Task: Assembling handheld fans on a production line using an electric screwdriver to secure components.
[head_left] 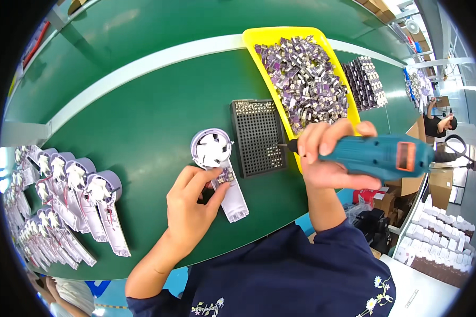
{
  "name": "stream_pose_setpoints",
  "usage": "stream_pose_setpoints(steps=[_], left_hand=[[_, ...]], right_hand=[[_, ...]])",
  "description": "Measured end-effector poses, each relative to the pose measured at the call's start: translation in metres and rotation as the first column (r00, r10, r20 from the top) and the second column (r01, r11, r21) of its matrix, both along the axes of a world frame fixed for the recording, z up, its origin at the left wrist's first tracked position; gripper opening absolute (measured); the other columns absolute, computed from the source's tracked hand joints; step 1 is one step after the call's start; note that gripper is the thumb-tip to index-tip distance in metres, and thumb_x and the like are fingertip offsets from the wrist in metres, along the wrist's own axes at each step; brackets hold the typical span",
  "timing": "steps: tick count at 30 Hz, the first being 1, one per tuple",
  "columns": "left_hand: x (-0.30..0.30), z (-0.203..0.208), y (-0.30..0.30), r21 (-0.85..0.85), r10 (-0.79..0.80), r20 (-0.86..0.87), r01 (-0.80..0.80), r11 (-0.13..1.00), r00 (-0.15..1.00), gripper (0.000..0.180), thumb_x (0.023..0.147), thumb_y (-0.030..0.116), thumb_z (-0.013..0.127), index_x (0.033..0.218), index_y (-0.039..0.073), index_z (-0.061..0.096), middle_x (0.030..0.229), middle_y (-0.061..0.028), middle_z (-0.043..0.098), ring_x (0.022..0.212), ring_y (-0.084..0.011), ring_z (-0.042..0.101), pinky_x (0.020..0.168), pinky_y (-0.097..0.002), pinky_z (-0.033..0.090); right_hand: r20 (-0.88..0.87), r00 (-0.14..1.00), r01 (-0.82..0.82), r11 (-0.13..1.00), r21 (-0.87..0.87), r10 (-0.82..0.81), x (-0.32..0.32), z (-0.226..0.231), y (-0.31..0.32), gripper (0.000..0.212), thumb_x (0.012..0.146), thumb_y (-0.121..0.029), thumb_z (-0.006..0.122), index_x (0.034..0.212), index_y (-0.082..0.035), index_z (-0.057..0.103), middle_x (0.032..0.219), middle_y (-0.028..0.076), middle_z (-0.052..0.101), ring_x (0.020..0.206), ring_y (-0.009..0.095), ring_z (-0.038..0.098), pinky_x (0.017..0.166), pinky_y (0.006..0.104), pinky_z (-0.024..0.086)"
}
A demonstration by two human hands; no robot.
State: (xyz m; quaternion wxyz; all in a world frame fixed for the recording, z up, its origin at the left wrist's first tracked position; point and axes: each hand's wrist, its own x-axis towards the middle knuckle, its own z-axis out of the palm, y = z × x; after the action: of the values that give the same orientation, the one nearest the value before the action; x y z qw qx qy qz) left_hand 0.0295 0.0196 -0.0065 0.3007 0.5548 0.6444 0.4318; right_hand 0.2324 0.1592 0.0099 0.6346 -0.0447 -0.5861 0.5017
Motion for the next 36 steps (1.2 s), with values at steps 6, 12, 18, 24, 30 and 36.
stream_pose_setpoints(steps=[6,12,18,24,30,36], left_hand=[[-0.001,-0.003,0.005,0.091,-0.003,0.04,0.0,0.996,0.999,0.028,0.074,-0.001,0.083,0.099,0.003,0.071,0.08,-0.0062,0.059,0.064,-0.0141,0.056,0.054,-0.0268,0.046],[-0.002,-0.008,0.001,0.101,0.009,0.043,-0.014,0.995,0.999,0.029,0.074,-0.001,0.083,0.1,0.004,0.071,0.08,-0.0052,0.06,0.064,-0.0141,0.057,0.053,-0.0275,0.046],[0.001,-0.008,0.001,0.12,0.011,0.04,-0.016,0.993,0.999,0.028,0.074,0.002,0.083,0.1,0.004,0.072,0.082,-0.0058,0.062,0.066,-0.0156,0.059,0.054,-0.0283,0.047],[0.002,-0.01,-0.002,0.101,0.009,0.034,-0.012,0.995,0.999,0.028,0.074,0.002,0.083,0.1,0.004,0.072,0.083,-0.0064,0.062,0.067,-0.0166,0.06,0.054,-0.0289,0.047],[-0.002,-0.013,-0.004,0.082,0.013,0.034,-0.016,0.996,0.999,0.025,0.078,0.005,0.081,0.101,0.004,0.07,0.088,-0.0082,0.063,0.07,-0.0226,0.064,0.059,-0.0338,0.052],[-0.006,-0.004,0.003,0.063,-0.016,0.062,0.012,0.998,0.998,0.023,0.083,0.01,0.078,0.102,0.005,0.068,0.091,-0.0112,0.062,0.074,-0.0296,0.066,0.065,-0.0397,0.054]], right_hand=[[-0.079,0.99,-0.117,0.993,0.001,0.117,-0.018,0.042,-0.031,0.078,0.086,-0.076,0.057,0.132,-0.013,0.047,0.083,0.006,0.052,0.052,0.016,0.046,0.048,0.0315,0.043],[-0.051,0.986,-0.155,0.984,0.089,0.159,-0.061,0.022,-0.057,0.077,0.084,-0.077,0.059,0.128,-0.015,0.046,0.08,0.007,0.055,0.048,0.018,0.05,0.044,0.033,0.046],[-0.023,0.985,-0.167,0.984,0.062,0.168,-0.057,0.015,-0.057,0.082,0.081,-0.082,0.056,0.128,-0.016,0.045,0.08,0.007,0.054,0.049,0.019,0.052,0.045,0.0346,0.047],[-0.016,0.981,-0.193,0.979,0.068,0.194,-0.06,0.005,-0.056,0.085,0.08,-0.084,0.054,0.127,-0.013,0.045,0.081,0.008,0.054,0.05,0.02,0.053,0.047,0.0342,0.047],[0.115,0.961,-0.272,0.94,0.204,0.253,-0.067,-0.001,-0.059,0.084,0.076,-0.083,0.059,0.121,-0.014,0.046,0.071,0.006,0.054,0.048,0.02,0.052,0.045,0.0337,0.046],[-0.054,0.961,-0.268,0.963,0.03,0.27,-0.071,0.0,-0.047,0.083,0.077,-0.083,0.057,0.117,-0.011,0.045,0.072,0.006,0.051,0.049,0.019,0.05,0.044,0.0321,0.045]])
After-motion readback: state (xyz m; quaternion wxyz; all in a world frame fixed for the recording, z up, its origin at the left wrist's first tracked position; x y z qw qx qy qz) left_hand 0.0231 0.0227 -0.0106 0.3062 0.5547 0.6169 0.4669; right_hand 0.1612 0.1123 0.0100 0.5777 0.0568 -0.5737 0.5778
